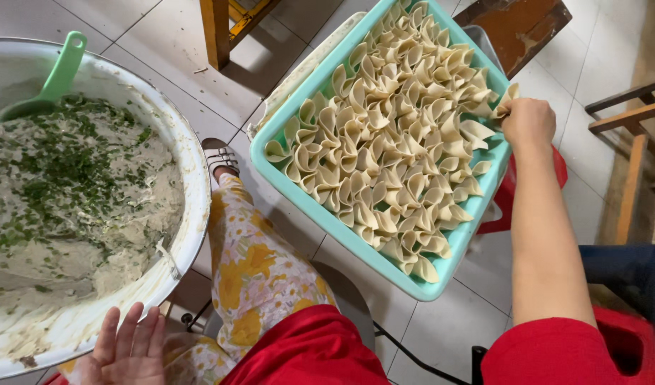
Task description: The person prepares dumplings by spooning a meat and herb mixture onto square dough wrappers, folding them into shapes, and placing them into a plastic tray.
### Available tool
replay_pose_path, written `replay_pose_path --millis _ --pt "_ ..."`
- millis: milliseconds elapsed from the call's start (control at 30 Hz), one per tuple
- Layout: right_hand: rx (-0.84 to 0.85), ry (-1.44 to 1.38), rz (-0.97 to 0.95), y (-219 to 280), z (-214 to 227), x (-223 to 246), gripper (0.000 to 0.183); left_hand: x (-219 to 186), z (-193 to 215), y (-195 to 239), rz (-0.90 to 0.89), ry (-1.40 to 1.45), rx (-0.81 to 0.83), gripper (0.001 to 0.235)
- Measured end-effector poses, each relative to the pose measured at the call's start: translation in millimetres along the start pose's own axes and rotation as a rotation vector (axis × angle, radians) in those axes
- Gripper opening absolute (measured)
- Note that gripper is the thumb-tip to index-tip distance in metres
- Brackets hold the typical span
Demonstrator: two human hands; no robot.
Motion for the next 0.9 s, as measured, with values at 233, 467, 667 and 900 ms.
replay_pose_path --millis 233,467,667,900 --pt "-0.044 -0.425 0.040 -7.0 3.7 -12.9 0.024 -17.3 18.8 0.1 -0.016 -0.233 -0.094 0.077" --pt "0.173 -0.439 0.047 27.2 60.9 15.2 0.038 -32.5 -2.4 -2.4 -0.032 -0.287 -0.227 0.071" --pt "0.293 0.005 0.214 89.6 100.9 43.3 0.054 -25.6 25.6 -5.4 -0.075 -0.200 -0.162 0.070" --pt "0.211 -0.047 0.233 73.2 66.3 51.7 0.063 -35.8 4.1 7.7 -0.077 -0.336 -0.242 0.072"
Point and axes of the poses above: each hand's wrist, its own y-axis away from the middle knuckle, its own z-axis out of the back of the hand, x = y × z, the point moved 2 cm from there along -y, towards the middle knuckle, and after that the axes turned 3 degrees about -z, right-handed, at the moved point
